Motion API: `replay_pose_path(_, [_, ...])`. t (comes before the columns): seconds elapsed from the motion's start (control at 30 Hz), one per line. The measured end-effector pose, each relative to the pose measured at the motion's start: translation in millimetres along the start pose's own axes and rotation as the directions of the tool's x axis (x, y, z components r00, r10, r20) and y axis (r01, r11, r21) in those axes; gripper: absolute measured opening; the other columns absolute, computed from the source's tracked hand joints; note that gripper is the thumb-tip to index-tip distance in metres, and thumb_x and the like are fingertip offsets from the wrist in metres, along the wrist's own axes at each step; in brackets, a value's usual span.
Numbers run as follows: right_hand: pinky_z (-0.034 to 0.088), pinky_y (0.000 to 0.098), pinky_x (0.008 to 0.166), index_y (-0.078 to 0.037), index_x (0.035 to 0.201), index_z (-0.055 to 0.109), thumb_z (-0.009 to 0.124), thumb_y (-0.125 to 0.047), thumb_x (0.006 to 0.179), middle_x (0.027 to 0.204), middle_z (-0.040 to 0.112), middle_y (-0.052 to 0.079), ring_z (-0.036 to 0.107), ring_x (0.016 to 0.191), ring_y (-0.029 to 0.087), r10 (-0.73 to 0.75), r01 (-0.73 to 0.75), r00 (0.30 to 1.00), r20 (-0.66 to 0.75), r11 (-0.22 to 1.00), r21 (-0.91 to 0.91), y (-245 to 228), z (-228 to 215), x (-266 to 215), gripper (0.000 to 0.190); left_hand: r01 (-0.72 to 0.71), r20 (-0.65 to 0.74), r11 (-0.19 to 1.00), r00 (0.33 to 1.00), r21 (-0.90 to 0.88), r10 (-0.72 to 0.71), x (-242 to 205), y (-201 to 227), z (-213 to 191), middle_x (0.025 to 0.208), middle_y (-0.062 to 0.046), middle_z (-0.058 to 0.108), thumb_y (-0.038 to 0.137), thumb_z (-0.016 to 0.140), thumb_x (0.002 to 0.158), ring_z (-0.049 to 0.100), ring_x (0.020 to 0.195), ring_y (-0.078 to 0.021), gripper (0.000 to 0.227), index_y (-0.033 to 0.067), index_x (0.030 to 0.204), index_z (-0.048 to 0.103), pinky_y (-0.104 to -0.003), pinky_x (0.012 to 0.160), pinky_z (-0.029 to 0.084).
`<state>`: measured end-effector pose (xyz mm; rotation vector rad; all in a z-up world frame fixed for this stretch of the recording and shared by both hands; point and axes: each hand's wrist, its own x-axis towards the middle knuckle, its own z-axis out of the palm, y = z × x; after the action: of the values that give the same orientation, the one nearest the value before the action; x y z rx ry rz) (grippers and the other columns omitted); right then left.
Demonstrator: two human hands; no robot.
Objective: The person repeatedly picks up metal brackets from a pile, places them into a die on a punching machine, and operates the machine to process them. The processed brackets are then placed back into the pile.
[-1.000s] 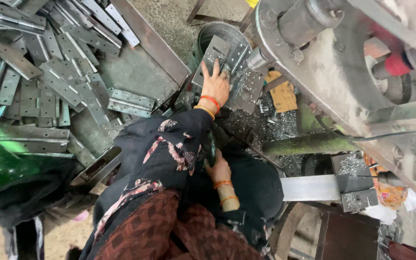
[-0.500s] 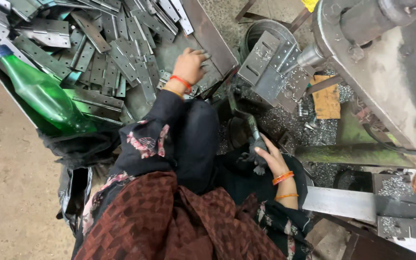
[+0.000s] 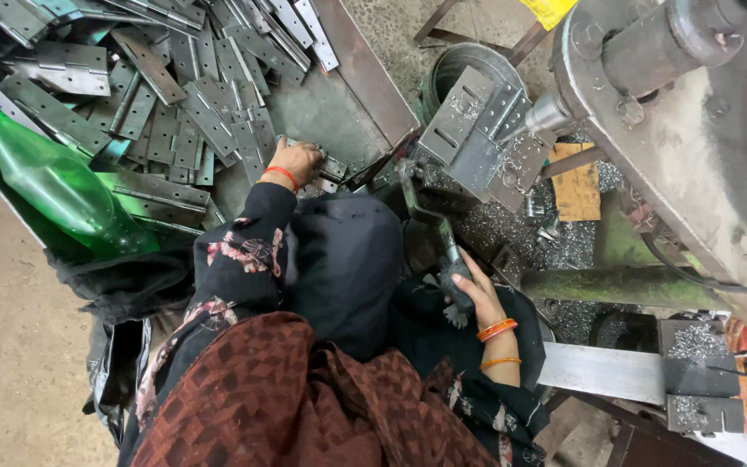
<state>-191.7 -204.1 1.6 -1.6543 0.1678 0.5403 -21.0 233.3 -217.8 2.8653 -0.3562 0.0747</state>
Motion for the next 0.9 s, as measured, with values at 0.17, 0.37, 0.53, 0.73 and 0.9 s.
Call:
replay_pose_path(0.17, [0.056,0.0303,0.076,-0.008,0.157,0.044,0.064,-0.022,0.090,0.124,0.066,0.009,0.065,0.093,0.016,-0.011,0.011,1.000,0.018,1.000,-0.005,0,-2,-1,0.071,0.060,-0.005,0.998,0.998,0.016,-0.060,12,-5,15,0.128,0.002,0.065,0.030,0.073,0.086,0.058,0.123,-0.0218,0.035,0.0194,0.119,0.071,-0.075,0.107,0.031])
replay_pose_path(0.37, [0.055,0.0298,0.079,-0.008,0.157,0.043,0.063,-0.022,0.090,0.126,0.064,0.010,0.065,0.097,0.016,-0.013,0.013,1.000,0.021,1.000,-0.001,2,-2,2,0.072,0.296,-0.180,0.949,0.945,0.111,-0.274,40,13,35,0.121,-0.006,0.065,0.021,0.066,0.100,0.060,0.117,-0.0296,0.018,0.0145,0.114,0.073,-0.066,0.102,0.043])
replay_pose_path(0.53, [0.053,0.0268,0.081,-0.007,0.158,0.042,0.063,-0.022,0.091,0.125,0.066,0.007,0.064,0.097,0.014,-0.034,0.035,0.998,0.043,0.999,-0.010,-4,-1,1,0.072,0.290,-0.177,0.943,0.932,-0.161,-0.317,35,24,14,0.123,-0.016,0.062,0.032,0.072,0.090,0.055,0.118,-0.0361,0.037,0.0074,0.117,0.071,-0.054,0.095,0.047])
replay_pose_path(0.73, [0.054,0.0302,0.072,-0.011,0.159,0.042,0.066,-0.028,0.087,0.110,0.066,0.010,0.063,0.084,0.018,0.052,-0.051,0.998,0.018,0.998,-0.023,-10,2,0,0.078,0.021,-0.337,1.000,0.941,0.007,-0.018,-10,21,-23,0.125,-0.012,0.061,0.038,0.076,0.077,0.054,0.118,-0.0314,0.044,0.0107,0.112,0.071,-0.051,0.098,0.046])
replay_pose_path(0.9, [0.052,0.0277,0.085,-0.008,0.158,0.043,0.066,-0.027,0.086,0.127,0.064,0.009,0.064,0.100,0.016,-0.017,0.019,0.999,0.034,0.999,-0.041,-12,2,4,0.078,-0.035,-0.254,0.996,0.966,0.081,0.055,-10,18,-21,0.119,-0.008,0.062,0.021,0.065,0.088,0.057,0.113,-0.0280,0.036,0.0138,0.123,0.069,-0.042,0.094,0.049])
